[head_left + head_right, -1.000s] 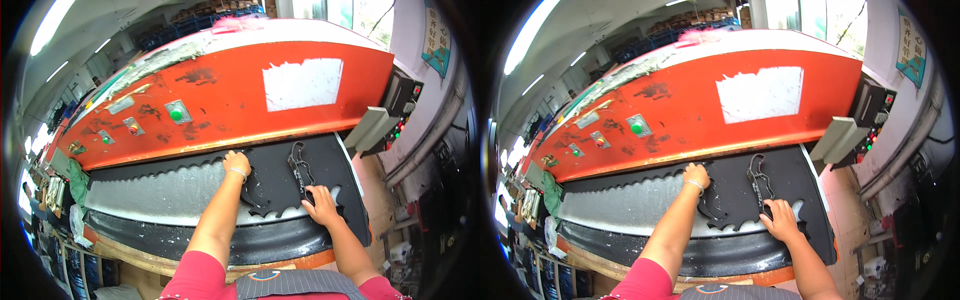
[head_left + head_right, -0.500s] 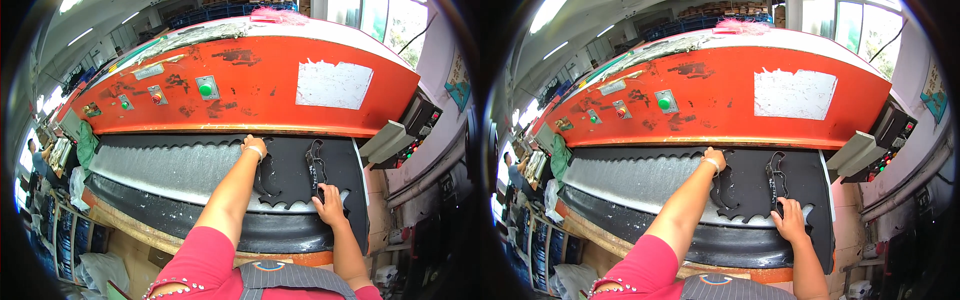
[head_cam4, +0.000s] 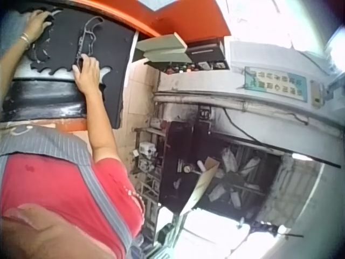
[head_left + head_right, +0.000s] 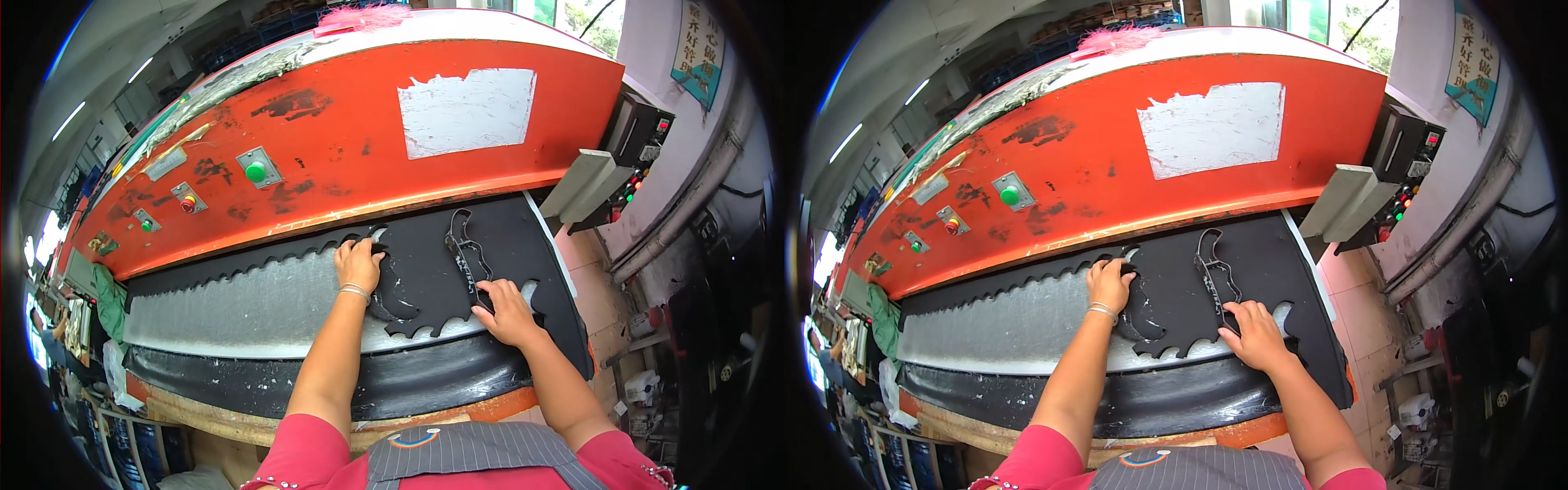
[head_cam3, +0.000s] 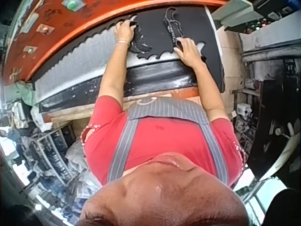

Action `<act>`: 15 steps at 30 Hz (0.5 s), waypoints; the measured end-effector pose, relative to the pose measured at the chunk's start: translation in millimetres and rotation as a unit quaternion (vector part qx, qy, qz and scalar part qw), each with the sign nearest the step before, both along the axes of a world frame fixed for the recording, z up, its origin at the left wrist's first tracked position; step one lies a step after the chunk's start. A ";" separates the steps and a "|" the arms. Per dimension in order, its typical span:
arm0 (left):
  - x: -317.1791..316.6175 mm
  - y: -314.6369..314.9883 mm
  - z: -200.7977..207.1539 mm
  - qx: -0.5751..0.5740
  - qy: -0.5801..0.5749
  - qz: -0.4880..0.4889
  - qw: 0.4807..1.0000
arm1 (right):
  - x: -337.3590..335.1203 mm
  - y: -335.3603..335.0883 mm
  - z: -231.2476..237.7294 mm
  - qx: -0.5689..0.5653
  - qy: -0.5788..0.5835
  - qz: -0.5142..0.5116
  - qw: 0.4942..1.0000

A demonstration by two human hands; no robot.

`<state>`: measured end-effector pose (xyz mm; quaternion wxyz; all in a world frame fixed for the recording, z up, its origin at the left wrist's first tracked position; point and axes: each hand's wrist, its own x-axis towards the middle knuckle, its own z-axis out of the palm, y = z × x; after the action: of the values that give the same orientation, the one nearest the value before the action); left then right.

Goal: Cutting shoe components from a synthetic material sheet using a hydraulic die-cutting machine and metal dies.

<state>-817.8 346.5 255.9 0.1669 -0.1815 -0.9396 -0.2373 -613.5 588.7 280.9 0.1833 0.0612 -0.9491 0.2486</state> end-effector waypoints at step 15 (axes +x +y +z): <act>1.3 -8.2 -30.4 0.150 0.081 0.007 0.985 | 3.2 -1.2 -1.2 -0.032 -0.022 -0.016 0.999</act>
<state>-816.5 338.3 225.5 0.2693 -0.1661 -0.8779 -0.3594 -610.3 587.5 279.7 0.1685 0.0342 -0.9453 0.2772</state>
